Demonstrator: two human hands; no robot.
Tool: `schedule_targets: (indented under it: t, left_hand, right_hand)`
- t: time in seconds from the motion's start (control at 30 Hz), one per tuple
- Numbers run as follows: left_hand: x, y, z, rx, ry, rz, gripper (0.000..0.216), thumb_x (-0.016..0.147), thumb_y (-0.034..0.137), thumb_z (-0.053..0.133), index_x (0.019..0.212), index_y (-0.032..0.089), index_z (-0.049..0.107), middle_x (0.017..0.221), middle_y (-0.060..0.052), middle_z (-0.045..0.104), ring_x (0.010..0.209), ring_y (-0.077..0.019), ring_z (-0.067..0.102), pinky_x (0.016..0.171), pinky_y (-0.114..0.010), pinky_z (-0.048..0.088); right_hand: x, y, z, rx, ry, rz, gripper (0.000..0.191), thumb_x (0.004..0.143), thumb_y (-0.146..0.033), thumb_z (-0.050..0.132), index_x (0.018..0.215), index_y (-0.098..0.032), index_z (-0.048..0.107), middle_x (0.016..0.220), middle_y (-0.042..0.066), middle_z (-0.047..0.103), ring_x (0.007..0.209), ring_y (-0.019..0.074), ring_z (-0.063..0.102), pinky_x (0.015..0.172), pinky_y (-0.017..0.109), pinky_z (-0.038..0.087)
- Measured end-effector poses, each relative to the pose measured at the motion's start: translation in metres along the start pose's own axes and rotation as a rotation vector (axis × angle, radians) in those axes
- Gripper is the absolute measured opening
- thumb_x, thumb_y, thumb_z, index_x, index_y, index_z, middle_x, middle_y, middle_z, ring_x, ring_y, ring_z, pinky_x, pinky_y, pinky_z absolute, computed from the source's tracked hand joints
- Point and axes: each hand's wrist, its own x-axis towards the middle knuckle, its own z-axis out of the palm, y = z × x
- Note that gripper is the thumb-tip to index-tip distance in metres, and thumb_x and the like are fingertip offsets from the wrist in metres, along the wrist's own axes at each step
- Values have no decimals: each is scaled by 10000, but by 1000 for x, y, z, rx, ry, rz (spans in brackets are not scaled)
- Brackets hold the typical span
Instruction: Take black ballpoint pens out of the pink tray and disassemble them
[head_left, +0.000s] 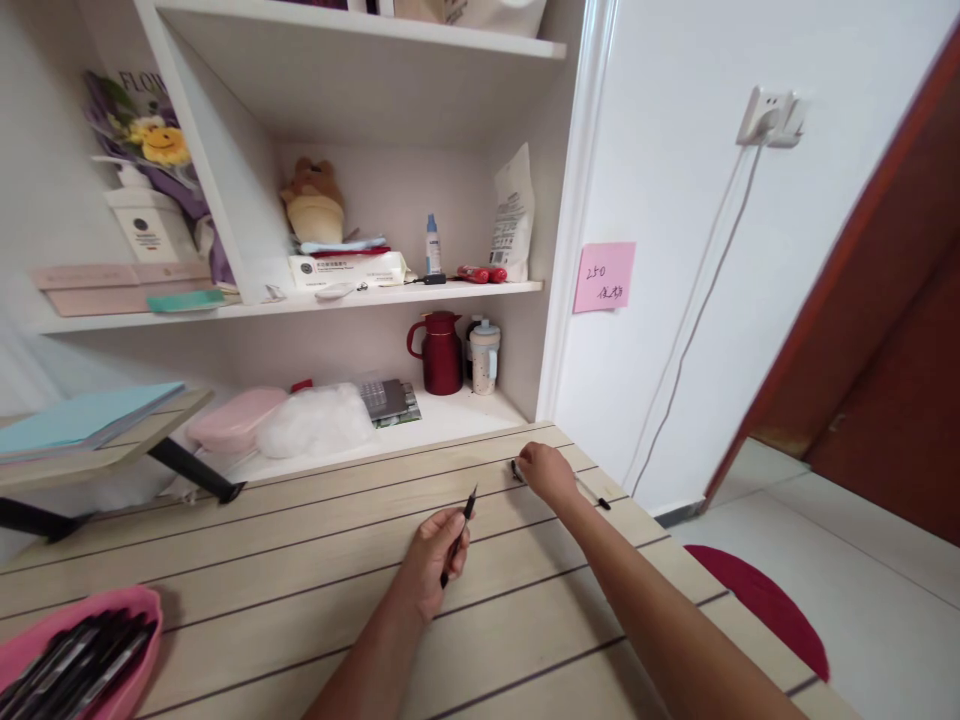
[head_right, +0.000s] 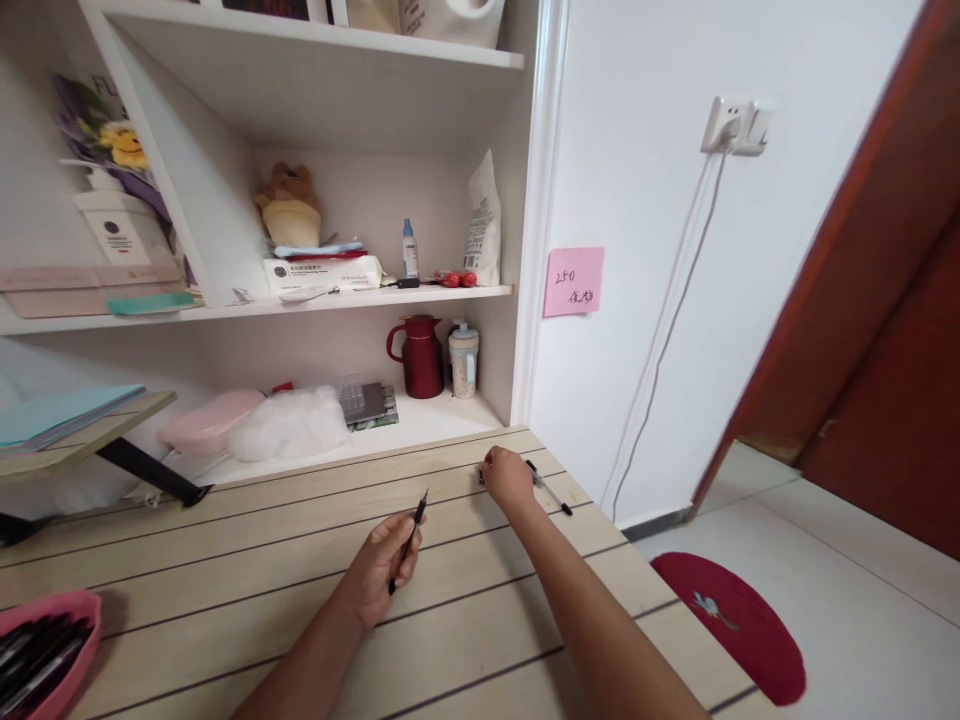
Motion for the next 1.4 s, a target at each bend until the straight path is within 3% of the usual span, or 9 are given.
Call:
schedule_targets:
  t: [0.23, 0.47, 0.8, 1.0, 1.1, 1.17, 1.23, 1.4]
  left_hand:
    - [2, -1, -2, -32, 11, -13, 352, 667, 406, 633, 905, 154, 574, 572, 50, 505, 352, -16, 343, 345, -173, 166]
    - [3, -1, -4, -44, 7, -26, 365, 665, 414, 634, 914, 154, 575, 581, 44, 510, 364, -21, 359, 353, -174, 179]
    - [2, -2, -3, -64, 17, -22, 354, 669, 411, 633, 901, 151, 572, 574, 45, 507, 358, -20, 356, 349, -174, 172]
    - [3, -2, -4, -50, 14, -22, 371, 660, 423, 636, 895, 143, 573, 568, 39, 510, 353, -21, 357, 344, -171, 174]
    - [3, -3, -3, -17, 13, -21, 372, 667, 428, 628, 898, 141, 578, 567, 37, 512, 351, -20, 356, 342, -171, 168]
    - [3, -3, -3, 6, 18, -22, 376, 663, 428, 631, 902, 142, 583, 561, 38, 511, 347, -19, 350, 339, -172, 159]
    - [3, -3, -2, 16, 14, -18, 377, 657, 426, 635, 901, 143, 584, 555, 41, 507, 342, -18, 342, 336, -172, 151]
    - [3, -3, -1, 23, 22, -11, 382, 661, 431, 631, 905, 142, 580, 568, 39, 507, 342, -16, 338, 334, -172, 139]
  right_hand:
    - [11, 5, 24, -110, -51, 22, 224, 743, -175, 488, 923, -138, 617, 923, 158, 648, 894, 239, 589, 679, 284, 389]
    - [12, 14, 21, -146, -60, 12, 211, 759, -177, 465, 897, -170, 624, 919, 134, 649, 885, 237, 594, 680, 288, 398]
    - [5, -6, 34, -15, -45, -65, 160, 703, -82, 482, 775, -79, 625, 912, 231, 626, 900, 296, 581, 739, 360, 389]
    - [-14, -13, 30, 261, -73, -98, 141, 714, -193, 495, 736, -145, 626, 724, 89, 657, 694, 185, 600, 589, 260, 407]
    - [-29, -21, 23, 724, -157, -85, 221, 734, -321, 497, 806, -155, 625, 662, 41, 642, 541, 124, 552, 478, 227, 372]
    - [-39, -28, 15, 1123, -216, -49, 245, 667, -359, 585, 790, -151, 621, 674, 43, 641, 506, 101, 519, 444, 214, 334]
    - [-47, -35, 8, 1342, -234, -25, 265, 603, -351, 655, 773, -151, 618, 703, 46, 647, 493, 84, 497, 430, 205, 302]
    - [-57, -45, -2, 1389, -193, -60, 234, 601, -320, 669, 762, -155, 630, 689, 19, 622, 470, 61, 448, 417, 199, 256]
